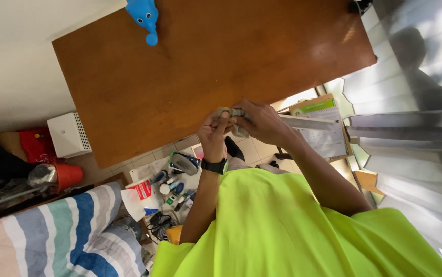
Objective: The person wipes a plastic ruler with a cloth, then wipes the pages of a spiral-bound notebook with the same cloth. The ruler is placed into a blue elephant-shaped holder on the desk, and the notebook is set down on the desk.
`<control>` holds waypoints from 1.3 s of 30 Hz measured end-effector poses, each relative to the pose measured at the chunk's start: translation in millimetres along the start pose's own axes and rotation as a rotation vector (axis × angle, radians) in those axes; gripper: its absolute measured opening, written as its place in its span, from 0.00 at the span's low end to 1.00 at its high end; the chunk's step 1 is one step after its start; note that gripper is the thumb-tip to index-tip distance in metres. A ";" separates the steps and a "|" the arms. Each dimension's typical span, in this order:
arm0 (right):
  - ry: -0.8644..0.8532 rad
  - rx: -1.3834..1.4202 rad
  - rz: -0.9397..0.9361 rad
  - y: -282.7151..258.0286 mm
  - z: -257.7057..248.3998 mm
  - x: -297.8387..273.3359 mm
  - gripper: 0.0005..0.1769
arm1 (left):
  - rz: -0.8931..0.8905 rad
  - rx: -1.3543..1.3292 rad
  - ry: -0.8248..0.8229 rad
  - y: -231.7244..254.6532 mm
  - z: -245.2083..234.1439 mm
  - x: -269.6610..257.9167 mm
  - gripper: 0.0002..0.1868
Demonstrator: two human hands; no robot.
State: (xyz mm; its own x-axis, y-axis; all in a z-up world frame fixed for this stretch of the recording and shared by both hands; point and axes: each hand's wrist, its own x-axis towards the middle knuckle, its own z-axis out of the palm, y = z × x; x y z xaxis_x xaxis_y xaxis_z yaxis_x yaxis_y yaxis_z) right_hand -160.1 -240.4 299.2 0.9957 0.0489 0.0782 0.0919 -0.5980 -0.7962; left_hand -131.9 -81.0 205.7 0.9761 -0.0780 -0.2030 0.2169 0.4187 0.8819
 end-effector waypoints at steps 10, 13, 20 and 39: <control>-0.262 0.031 0.270 54.3 -46.6 77.2 0.14 | -0.032 -0.080 0.156 67.5 -88.8 116.2 0.05; -0.213 0.022 0.321 97.9 -49.9 77.2 0.14 | -0.040 -0.063 0.233 71.6 -96.9 134.2 0.05; 0.529 -0.248 0.063 84.5 -32.4 101.2 0.13 | -0.018 -0.134 0.359 51.6 -54.0 137.6 0.04; 0.339 -0.078 -0.269 95.7 1.4 124.5 0.15 | -0.032 -0.106 0.250 34.2 51.8 122.3 0.05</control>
State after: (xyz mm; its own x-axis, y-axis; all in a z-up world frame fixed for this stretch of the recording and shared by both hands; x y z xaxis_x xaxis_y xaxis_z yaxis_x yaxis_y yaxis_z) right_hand -27.3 -290.4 231.8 0.8763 -0.0466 0.4795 0.3339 -0.6589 -0.6741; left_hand -4.3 -123.1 233.1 0.9316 0.1272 -0.3406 0.2319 0.5134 0.8262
